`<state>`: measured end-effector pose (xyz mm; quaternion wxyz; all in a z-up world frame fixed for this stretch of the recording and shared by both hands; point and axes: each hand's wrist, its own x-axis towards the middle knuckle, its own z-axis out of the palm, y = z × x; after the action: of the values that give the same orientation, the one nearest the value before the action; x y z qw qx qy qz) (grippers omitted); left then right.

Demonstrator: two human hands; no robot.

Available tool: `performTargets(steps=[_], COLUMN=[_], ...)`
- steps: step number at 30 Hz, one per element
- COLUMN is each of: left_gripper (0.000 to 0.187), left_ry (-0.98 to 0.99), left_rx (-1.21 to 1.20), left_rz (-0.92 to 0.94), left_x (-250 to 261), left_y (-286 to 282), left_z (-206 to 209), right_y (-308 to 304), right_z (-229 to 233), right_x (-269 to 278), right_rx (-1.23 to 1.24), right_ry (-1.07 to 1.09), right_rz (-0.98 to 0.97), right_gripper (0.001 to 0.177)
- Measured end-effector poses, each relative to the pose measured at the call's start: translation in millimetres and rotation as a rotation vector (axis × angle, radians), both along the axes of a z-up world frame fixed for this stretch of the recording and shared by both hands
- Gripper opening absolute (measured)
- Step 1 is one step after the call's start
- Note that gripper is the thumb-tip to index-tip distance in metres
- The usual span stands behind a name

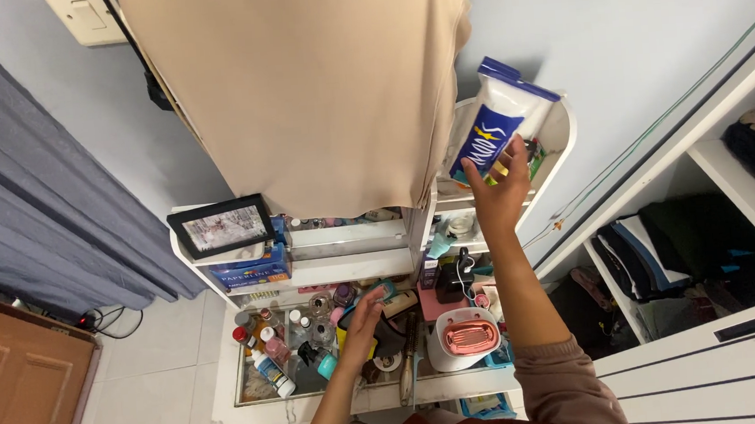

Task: The person cleans and organizes a white multi-tiered vanity shelf. They wipe the surfaces with a yellow cloth and rearrange various toiletries, bottles, and a hairbrush across the shelves.

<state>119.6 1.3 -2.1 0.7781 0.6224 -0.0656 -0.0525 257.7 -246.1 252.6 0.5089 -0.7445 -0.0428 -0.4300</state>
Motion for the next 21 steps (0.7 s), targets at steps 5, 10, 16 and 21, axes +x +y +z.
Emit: performTargets(steps=[5,10,16,21], left_gripper=[0.049,0.049,0.046,0.044], left_ry=[0.031,0.03,0.01,-0.007], left_rx=[0.041,0.045,0.067,0.039], left_rz=[0.002,0.017,0.038,0.038], left_x=[-2.7,-4.1,-4.2,-9.0], left_y=[5.9,9.0,10.7,10.5], left_z=[2.4,-5.4,-13.9,-8.2], right_y=[6.7,16.8,19.6,20.5], right_z=[-13.9,-18.4,-42.3,-51.5], right_x=[15.3,15.0,20.1,17.9], right_rx=[-0.003,-0.008,-0.041,-0.214], right_ry=[0.026,0.089,0.091,0.047], right_rz=[0.03,0.033,0.025,-0.011], right_gripper=[0.079,0.077,0.078,0.079])
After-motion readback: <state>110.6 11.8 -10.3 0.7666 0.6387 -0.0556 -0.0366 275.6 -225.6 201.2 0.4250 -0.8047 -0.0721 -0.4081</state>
